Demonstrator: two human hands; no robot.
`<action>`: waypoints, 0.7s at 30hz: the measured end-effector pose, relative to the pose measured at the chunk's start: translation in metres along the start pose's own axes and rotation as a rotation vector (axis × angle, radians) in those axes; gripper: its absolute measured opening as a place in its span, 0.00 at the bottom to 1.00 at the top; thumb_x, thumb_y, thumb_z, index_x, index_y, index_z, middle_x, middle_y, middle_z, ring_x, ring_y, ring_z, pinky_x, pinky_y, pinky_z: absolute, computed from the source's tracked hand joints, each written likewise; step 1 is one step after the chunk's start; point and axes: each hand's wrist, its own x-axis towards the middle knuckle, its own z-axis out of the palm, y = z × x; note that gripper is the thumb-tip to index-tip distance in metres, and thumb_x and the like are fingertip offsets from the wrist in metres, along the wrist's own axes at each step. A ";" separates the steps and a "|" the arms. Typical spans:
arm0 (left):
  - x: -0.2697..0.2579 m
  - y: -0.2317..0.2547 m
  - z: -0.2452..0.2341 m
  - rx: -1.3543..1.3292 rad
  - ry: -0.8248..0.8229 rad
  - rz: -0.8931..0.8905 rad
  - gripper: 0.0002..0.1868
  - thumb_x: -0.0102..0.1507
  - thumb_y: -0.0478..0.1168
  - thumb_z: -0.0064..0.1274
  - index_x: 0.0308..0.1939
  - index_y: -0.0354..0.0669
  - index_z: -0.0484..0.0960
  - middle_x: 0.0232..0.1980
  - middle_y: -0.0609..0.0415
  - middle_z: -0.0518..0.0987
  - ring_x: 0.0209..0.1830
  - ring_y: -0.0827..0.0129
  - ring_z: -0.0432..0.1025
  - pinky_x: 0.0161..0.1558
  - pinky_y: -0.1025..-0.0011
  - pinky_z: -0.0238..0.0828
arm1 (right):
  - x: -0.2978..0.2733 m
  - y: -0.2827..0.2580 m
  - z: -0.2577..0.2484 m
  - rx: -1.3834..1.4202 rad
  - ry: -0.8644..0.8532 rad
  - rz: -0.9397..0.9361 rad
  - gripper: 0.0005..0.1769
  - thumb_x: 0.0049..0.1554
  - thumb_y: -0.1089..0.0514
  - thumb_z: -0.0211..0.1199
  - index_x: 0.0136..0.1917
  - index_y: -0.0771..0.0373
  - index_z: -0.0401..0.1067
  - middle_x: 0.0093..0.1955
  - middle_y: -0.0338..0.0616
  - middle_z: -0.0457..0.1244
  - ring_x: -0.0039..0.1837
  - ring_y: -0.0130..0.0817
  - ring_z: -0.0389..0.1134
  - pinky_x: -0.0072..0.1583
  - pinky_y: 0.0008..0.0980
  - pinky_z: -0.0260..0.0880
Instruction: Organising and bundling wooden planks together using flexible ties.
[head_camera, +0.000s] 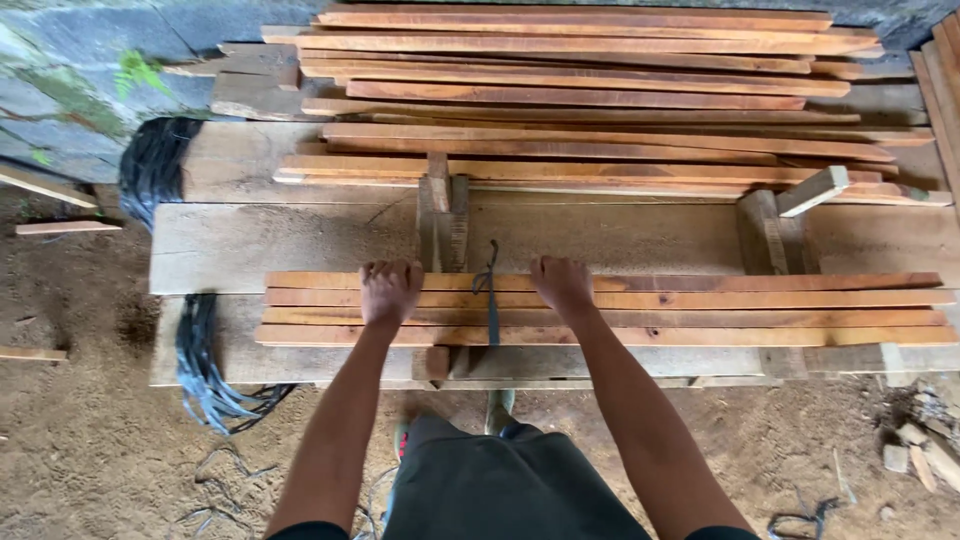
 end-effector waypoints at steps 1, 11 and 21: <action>0.001 0.000 -0.001 0.006 0.008 0.004 0.14 0.62 0.55 0.50 0.26 0.56 0.80 0.26 0.60 0.83 0.35 0.64 0.82 0.53 0.62 0.71 | 0.002 -0.001 0.003 0.006 0.008 -0.005 0.35 0.63 0.38 0.39 0.48 0.62 0.81 0.45 0.58 0.73 0.52 0.60 0.75 0.56 0.57 0.73; 0.003 -0.014 -0.033 -0.101 -0.052 0.277 0.13 0.62 0.53 0.48 0.43 0.53 0.80 0.38 0.55 0.82 0.47 0.61 0.78 0.56 0.57 0.69 | 0.011 0.006 0.064 -0.188 0.453 0.143 0.25 0.68 0.38 0.42 0.56 0.52 0.74 0.57 0.49 0.68 0.63 0.46 0.69 0.71 0.45 0.55; -0.033 -0.041 -0.080 -0.189 -0.518 0.248 0.38 0.72 0.64 0.31 0.83 0.55 0.52 0.85 0.49 0.50 0.85 0.55 0.43 0.82 0.46 0.26 | -0.057 -0.063 0.083 -0.035 0.337 0.213 0.48 0.69 0.30 0.34 0.83 0.73 0.45 0.85 0.68 0.40 0.87 0.60 0.32 0.84 0.55 0.27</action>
